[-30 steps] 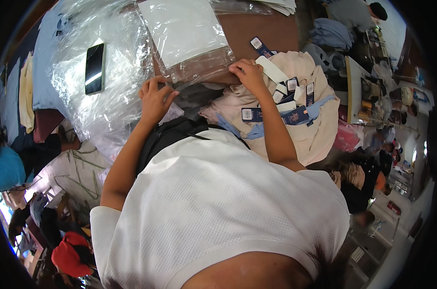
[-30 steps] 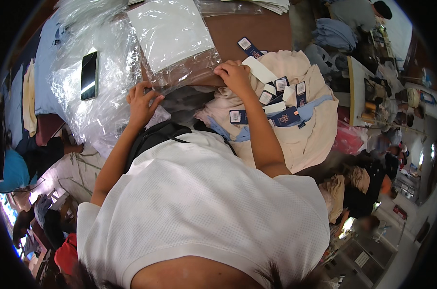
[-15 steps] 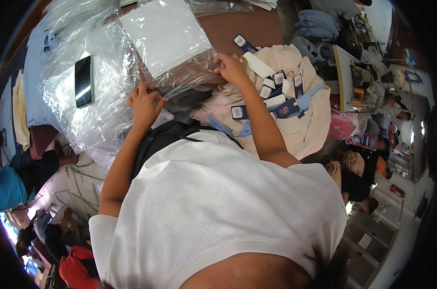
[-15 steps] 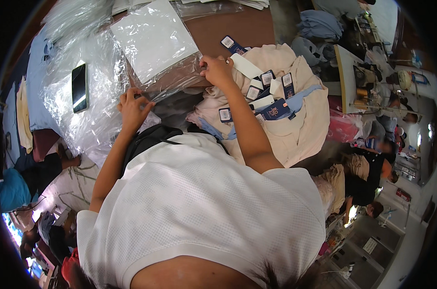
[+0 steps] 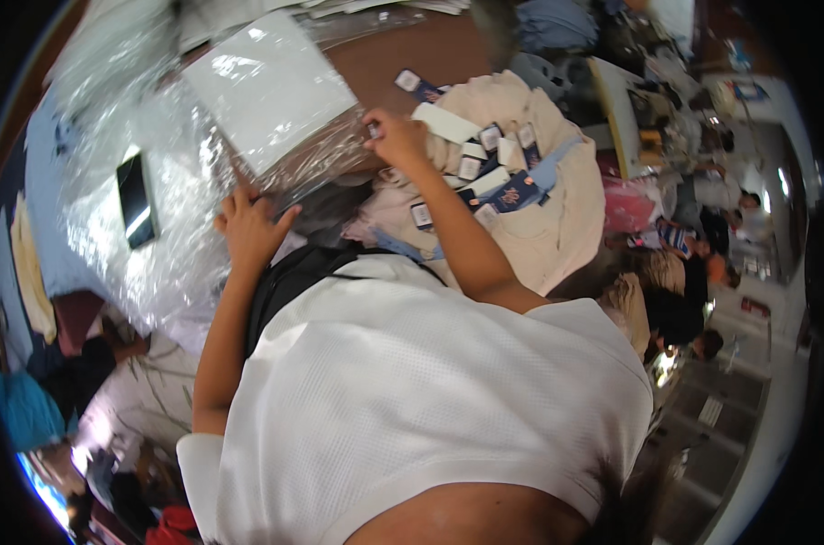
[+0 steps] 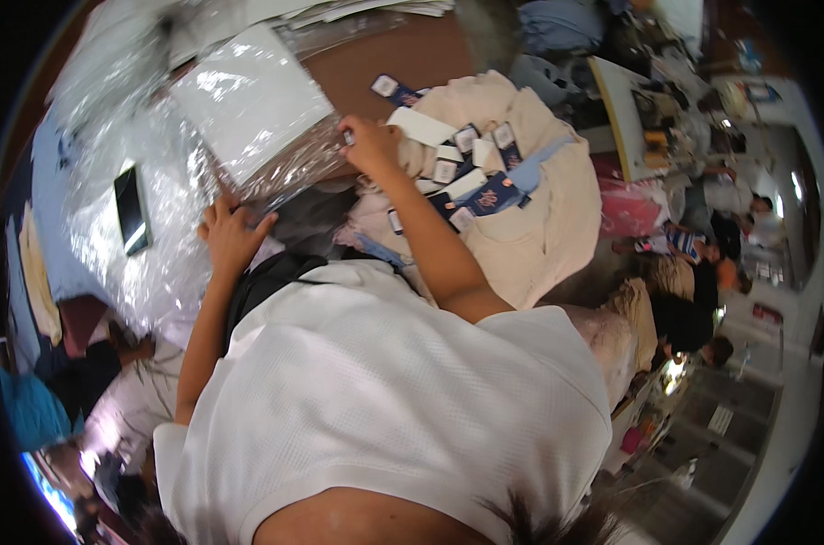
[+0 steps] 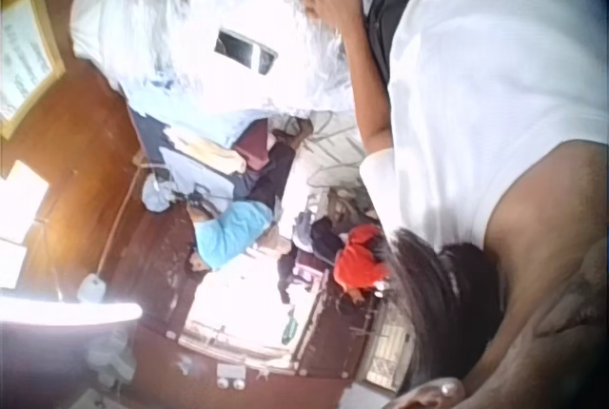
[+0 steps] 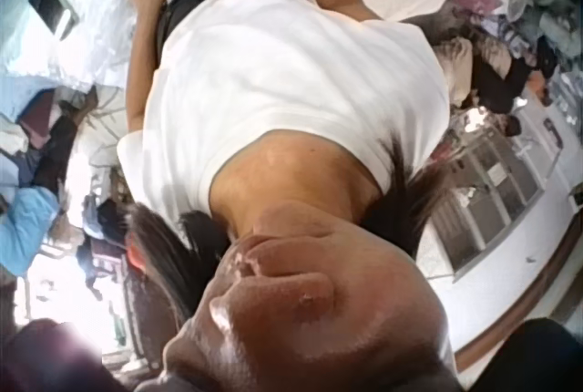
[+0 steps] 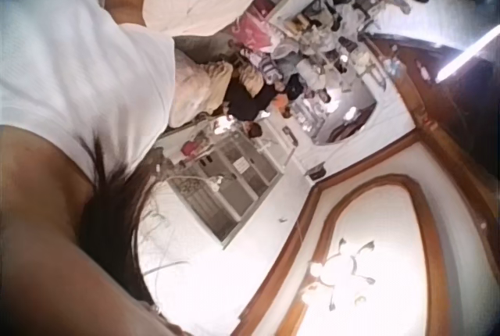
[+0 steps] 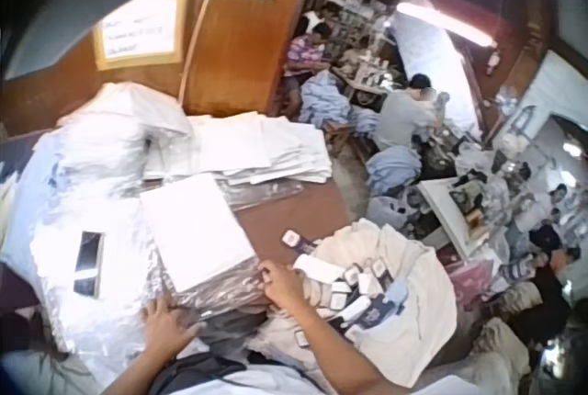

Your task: The person places white rectangular inserts into clear plastic bags on a table, then folds the bags closed. They repeat this process for several items, stacking the finished packages. The person briefly touches their face during the task.

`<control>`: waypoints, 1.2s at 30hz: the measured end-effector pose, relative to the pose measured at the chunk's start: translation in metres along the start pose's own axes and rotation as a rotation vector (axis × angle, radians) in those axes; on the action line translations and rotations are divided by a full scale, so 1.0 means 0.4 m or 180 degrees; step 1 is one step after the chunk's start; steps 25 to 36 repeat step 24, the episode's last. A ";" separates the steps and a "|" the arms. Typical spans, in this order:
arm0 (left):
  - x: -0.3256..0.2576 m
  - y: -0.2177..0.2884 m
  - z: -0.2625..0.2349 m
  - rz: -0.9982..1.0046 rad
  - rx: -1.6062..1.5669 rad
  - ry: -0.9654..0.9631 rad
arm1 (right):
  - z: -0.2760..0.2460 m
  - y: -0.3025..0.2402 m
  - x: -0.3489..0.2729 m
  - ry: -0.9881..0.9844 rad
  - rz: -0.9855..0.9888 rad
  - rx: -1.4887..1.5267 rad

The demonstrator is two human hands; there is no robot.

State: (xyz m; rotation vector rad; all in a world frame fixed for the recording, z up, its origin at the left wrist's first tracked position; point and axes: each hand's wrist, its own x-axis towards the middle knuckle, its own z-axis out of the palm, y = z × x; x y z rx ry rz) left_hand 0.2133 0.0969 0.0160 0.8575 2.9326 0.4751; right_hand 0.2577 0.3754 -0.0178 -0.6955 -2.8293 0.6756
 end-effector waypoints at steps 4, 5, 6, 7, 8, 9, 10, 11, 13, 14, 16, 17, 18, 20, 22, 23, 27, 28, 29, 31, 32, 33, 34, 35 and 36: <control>0.023 -0.003 0.031 0.0199 0.0254 0.0106 | 0.031 0.003 0.000 0.0123 0.0013 0.0093; 0.025 -0.007 0.043 0.0139 0.0296 0.0154 | 0.042 0.007 0.002 0.0174 -0.0001 0.0179; 0.021 -0.013 0.052 0.0063 0.0348 0.0196 | 0.036 -0.002 -0.006 0.0200 -0.0060 0.0179; 0.015 -0.018 0.059 0.0156 0.0363 0.0350 | 0.015 -0.024 -0.009 -0.0046 0.0142 0.0122; 0.013 -0.024 0.062 0.0254 0.0371 0.0518 | 0.037 -0.016 -0.008 0.0113 0.0066 -0.0017; 0.013 -0.033 0.069 0.0163 0.0303 0.0371 | 0.036 -0.027 -0.011 0.0029 0.0154 -0.0142; 0.015 -0.043 0.072 0.0066 0.0258 0.0212 | 0.032 -0.034 -0.015 -0.0009 0.0222 -0.0064; 0.019 -0.063 0.081 0.0162 0.0198 0.0270 | 0.025 -0.037 -0.019 -0.0018 0.0220 -0.0015; 0.034 -0.077 0.084 0.0131 0.0221 0.0279 | 0.038 -0.030 -0.030 0.0219 0.0082 -0.0012; 0.042 -0.073 0.076 -0.0004 0.0302 0.0238 | 0.040 -0.029 -0.029 0.0176 0.0120 0.0018; 0.068 -0.057 0.049 -0.0053 0.0402 0.0217 | 0.042 -0.035 -0.030 0.0188 0.0145 0.0011; 0.080 -0.050 0.032 -0.0093 0.0450 0.0209 | 0.048 -0.047 -0.029 0.0233 0.0204 -0.0010; 0.091 -0.044 0.014 -0.0172 0.0496 0.0286 | 0.059 -0.060 -0.024 0.0277 0.0245 -0.0030; 0.120 -0.059 0.009 -0.0094 0.0734 0.0363 | 0.062 -0.067 -0.017 0.0228 0.0410 0.0039; 0.136 -0.063 0.015 -0.0187 0.0786 0.0334 | 0.070 -0.082 0.000 0.0004 0.0521 0.0268; 0.143 -0.058 0.017 -0.0241 0.0817 0.0314 | 0.073 -0.080 0.008 0.0040 0.0478 0.0203; 0.154 -0.053 0.016 -0.0211 0.0807 0.0337 | 0.093 -0.073 0.012 0.0064 0.0435 0.0159; 0.154 -0.053 0.016 -0.0211 0.0807 0.0337 | 0.093 -0.073 0.012 0.0064 0.0435 0.0159; 0.154 -0.053 0.016 -0.0211 0.0807 0.0337 | 0.093 -0.073 0.012 0.0064 0.0435 0.0159; 0.154 -0.053 0.016 -0.0211 0.0807 0.0337 | 0.093 -0.073 0.012 0.0064 0.0435 0.0159; 0.154 -0.053 0.016 -0.0211 0.0807 0.0337 | 0.093 -0.073 0.012 0.0064 0.0435 0.0159; 0.154 -0.053 0.016 -0.0211 0.0807 0.0337 | 0.093 -0.073 0.012 0.0064 0.0435 0.0159; 0.154 -0.053 0.016 -0.0211 0.0807 0.0337 | 0.093 -0.073 0.012 0.0064 0.0435 0.0159; 0.154 -0.053 0.016 -0.0211 0.0807 0.0337 | 0.093 -0.073 0.012 0.0064 0.0435 0.0159; 0.154 -0.053 0.016 -0.0211 0.0807 0.0337 | 0.093 -0.073 0.012 0.0064 0.0435 0.0159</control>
